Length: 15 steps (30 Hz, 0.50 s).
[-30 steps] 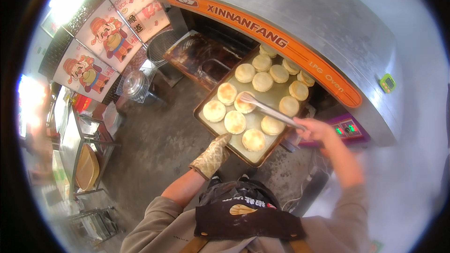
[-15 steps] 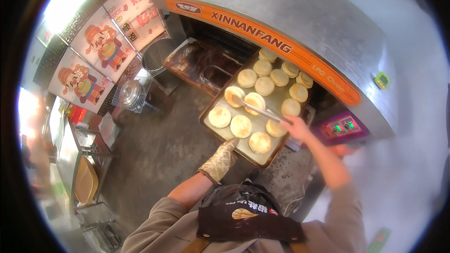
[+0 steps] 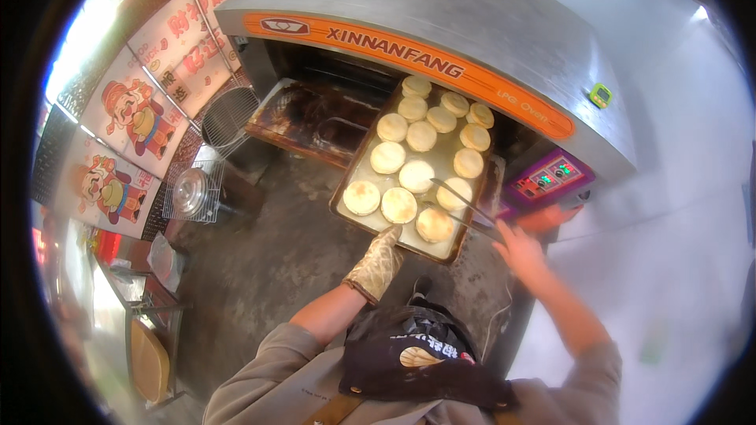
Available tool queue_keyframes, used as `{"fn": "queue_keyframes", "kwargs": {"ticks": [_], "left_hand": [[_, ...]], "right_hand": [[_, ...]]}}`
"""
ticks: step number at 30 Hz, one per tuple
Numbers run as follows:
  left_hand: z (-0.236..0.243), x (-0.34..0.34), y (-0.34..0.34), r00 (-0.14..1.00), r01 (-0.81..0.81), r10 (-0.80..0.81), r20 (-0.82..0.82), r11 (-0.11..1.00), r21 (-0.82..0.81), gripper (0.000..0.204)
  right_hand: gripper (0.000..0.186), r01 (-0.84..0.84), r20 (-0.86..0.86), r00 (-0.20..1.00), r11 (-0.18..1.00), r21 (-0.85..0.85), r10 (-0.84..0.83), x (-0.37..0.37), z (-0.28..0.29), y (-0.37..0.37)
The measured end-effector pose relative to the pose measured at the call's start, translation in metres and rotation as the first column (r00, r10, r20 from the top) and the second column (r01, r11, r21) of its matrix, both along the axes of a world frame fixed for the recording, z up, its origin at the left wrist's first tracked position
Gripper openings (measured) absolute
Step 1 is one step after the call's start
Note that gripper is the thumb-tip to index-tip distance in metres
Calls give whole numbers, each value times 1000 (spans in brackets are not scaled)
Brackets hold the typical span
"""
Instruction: The person removes a tray of baked buns from a commercial oven, flips each bun with tongs to expose the uncooked side, and returns the tray to the oven. The process is repeated for a second tray. The person wears an oven mitt on the left hand and uses tongs with the right hand.
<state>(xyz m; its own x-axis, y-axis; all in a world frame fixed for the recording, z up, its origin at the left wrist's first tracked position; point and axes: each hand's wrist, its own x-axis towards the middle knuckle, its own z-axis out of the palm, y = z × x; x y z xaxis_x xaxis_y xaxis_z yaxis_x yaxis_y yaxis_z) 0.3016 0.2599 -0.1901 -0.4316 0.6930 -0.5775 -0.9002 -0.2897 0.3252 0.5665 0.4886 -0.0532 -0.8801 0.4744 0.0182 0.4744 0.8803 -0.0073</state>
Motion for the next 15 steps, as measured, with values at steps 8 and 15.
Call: {"fn": "queue_keyframes", "kwargs": {"ticks": [8,15], "left_hand": [[-5,-8,-6,987,131,-129,-92,991,17,40],[-1,-3,-4,990,95,-96,-100,995,-7,40]], "right_hand": [[50,536,329,618,75,-841,-714,92,30,-108],[48,303,586,538,-509,-805,-606,79,2,-64]]}}
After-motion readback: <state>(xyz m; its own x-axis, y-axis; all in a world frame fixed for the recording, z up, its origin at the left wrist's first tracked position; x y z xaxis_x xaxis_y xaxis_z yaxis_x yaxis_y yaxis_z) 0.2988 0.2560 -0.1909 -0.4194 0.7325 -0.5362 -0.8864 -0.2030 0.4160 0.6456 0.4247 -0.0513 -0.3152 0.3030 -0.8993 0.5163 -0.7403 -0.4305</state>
